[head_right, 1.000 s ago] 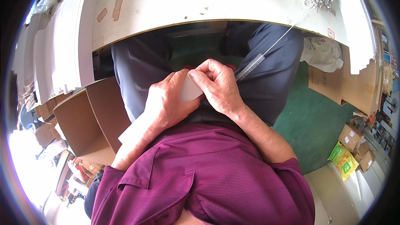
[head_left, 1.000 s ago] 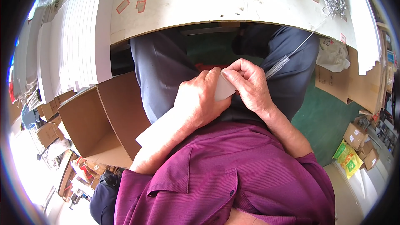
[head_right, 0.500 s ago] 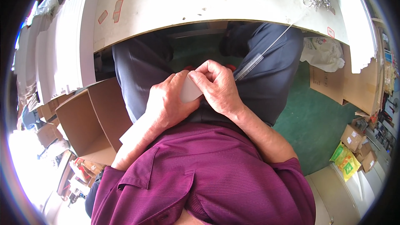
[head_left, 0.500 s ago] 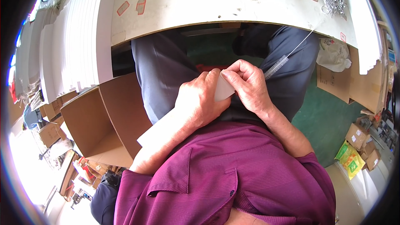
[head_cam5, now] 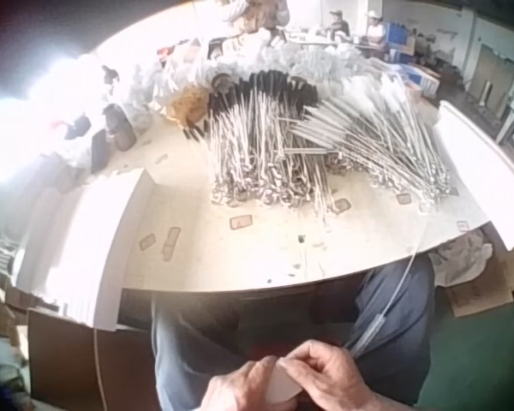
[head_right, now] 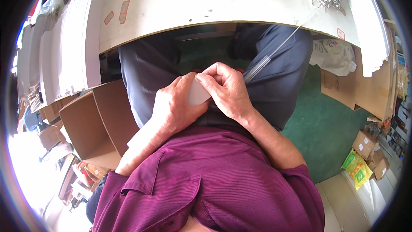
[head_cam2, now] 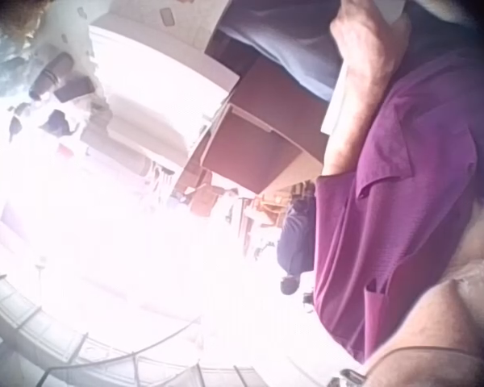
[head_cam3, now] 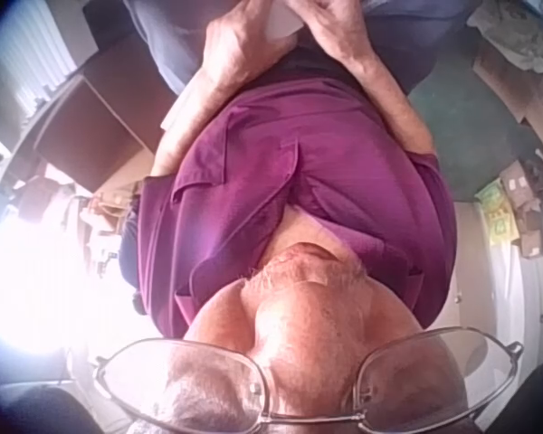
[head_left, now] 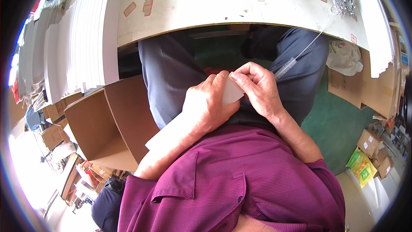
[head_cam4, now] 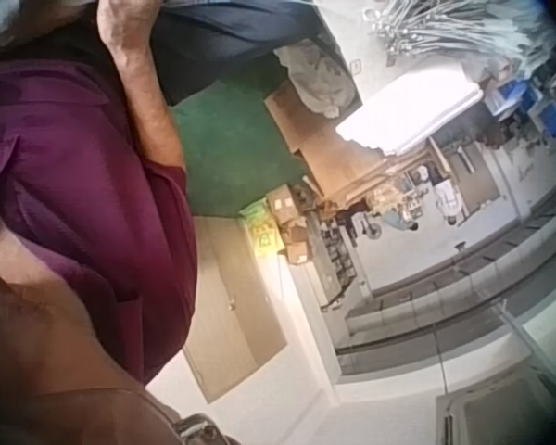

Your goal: Assembling wire-handled brushes and placing them into cardboard sleeves.

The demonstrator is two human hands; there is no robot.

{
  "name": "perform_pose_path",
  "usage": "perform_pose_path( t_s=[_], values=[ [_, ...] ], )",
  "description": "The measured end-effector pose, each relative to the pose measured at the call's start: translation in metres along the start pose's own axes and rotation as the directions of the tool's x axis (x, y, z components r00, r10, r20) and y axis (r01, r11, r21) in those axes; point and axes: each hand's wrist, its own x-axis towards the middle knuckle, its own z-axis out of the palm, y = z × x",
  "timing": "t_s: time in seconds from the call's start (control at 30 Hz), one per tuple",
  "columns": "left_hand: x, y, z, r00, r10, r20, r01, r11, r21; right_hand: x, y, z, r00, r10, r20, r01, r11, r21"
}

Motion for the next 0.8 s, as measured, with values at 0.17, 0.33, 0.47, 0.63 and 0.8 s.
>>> perform_pose_path(
  t_s=[0.17, 0.33, 0.47, 0.63, 0.8],
  values=[
    [-0.001, -0.003, 0.0, 0.997, 0.017, -0.072, -0.017, 1.0, 0.002, -0.003, -0.009, 0.001, 1.0, -0.001, 0.022, 0.002, 1.0, -0.026],
    [0.0, -0.003, -0.005, 0.995, 0.014, -0.095, -0.015, 1.0, -0.003, -0.006, -0.013, 0.001, 0.999, 0.014, 0.036, -0.011, 0.998, -0.07],
    [0.002, -0.003, -0.011, 0.995, 0.037, -0.088, -0.035, 0.999, 0.027, -0.007, -0.016, 0.003, 0.999, 0.001, 0.04, 0.002, 0.997, -0.074],
    [0.005, -0.008, -0.013, 0.989, 0.081, -0.126, -0.077, 0.996, 0.04, -0.005, -0.019, 0.009, 0.998, -0.054, 0.016, 0.055, 0.994, -0.095],
    [0.003, -0.007, -0.011, 0.987, 0.084, -0.136, -0.08, 0.996, 0.034, -0.007, -0.019, 0.007, 0.999, -0.036, 0.008, 0.036, 0.993, -0.108]
  ],
)
